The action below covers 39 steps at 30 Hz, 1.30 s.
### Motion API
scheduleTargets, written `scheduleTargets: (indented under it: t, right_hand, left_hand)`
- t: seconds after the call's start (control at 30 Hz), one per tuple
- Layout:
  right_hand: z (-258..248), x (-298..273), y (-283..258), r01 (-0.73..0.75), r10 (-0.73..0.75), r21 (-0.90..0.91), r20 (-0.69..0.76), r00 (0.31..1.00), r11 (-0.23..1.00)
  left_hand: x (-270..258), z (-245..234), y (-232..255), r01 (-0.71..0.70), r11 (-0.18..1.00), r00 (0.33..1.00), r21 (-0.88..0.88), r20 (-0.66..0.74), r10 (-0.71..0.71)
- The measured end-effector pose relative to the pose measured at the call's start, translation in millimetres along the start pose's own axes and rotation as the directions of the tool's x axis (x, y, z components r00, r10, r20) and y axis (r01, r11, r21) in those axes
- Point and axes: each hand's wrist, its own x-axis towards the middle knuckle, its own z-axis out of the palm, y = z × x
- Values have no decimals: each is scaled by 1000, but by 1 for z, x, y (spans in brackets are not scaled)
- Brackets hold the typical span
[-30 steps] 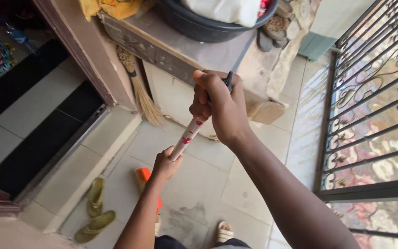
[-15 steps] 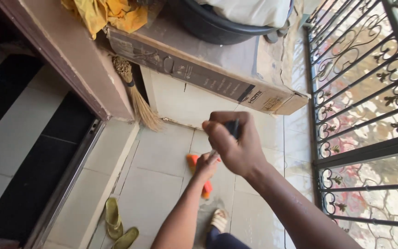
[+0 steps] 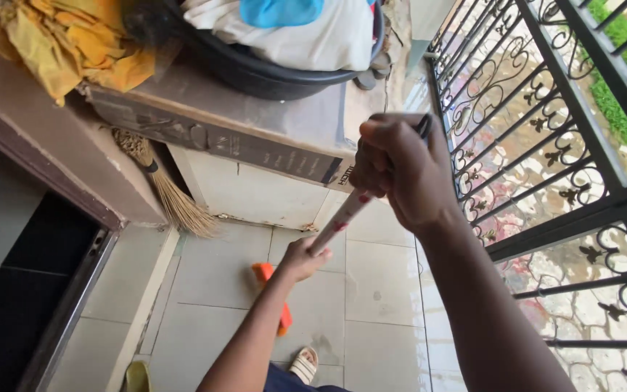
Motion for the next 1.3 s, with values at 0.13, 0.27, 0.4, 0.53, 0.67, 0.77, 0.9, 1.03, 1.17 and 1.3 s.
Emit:
scheduleTargets:
  t: [0.13, 0.27, 0.4, 0.53, 0.67, 0.77, 0.9, 1.03, 1.17, 1.3]
  right_hand:
    - [-38, 4, 29, -49, 49, 129, 0, 999, 991]
    - [-73, 0, 60, -116, 131, 145, -96, 987, 983]
    - [-105, -5, 61, -84, 100, 176, -86, 991, 981]
    - [-101, 5, 59, -60, 66, 34, -193, 979, 998]
    - [-78, 10, 53, -96, 41, -236, -226, 973, 967]
    - [-81, 8, 34, 26, -103, -227, -333, 937, 974]
    - [-85, -21, 3, 123, -123, -23, -368, 922, 992]
    - [-63, -57, 9, 135, -99, 83, -343, 934, 987]
    - [-34, -88, 37, 111, -62, 54, -555, 830, 992]
    - [-14, -107, 50, 145, -168, -100, -780, 603, 984]
  left_hand:
    - [20, -16, -12, -88, 980, 971, -178, 204, 124]
    - [45, 51, -48, 108, 994, 952, 33, 285, -113]
    - [63, 102, -11, 73, 994, 991, 79, 104, -81]
    - [109, 118, 12, -38, 996, 968, 81, 250, 16]
    - [125, 109, 30, -95, 995, 951, -17, 295, 95]
    - [130, 100, 47, -275, 956, 859, -99, 422, 290]
    - [93, 94, 57, -289, 946, 717, -146, 623, 314]
    - [30, 78, 32, -402, 904, 562, -145, 741, 368]
    - [1, 77, 11, -436, 899, 299, -52, 933, 199]
    - [-13, 100, -2, -412, 911, 394, -19, 898, 197]
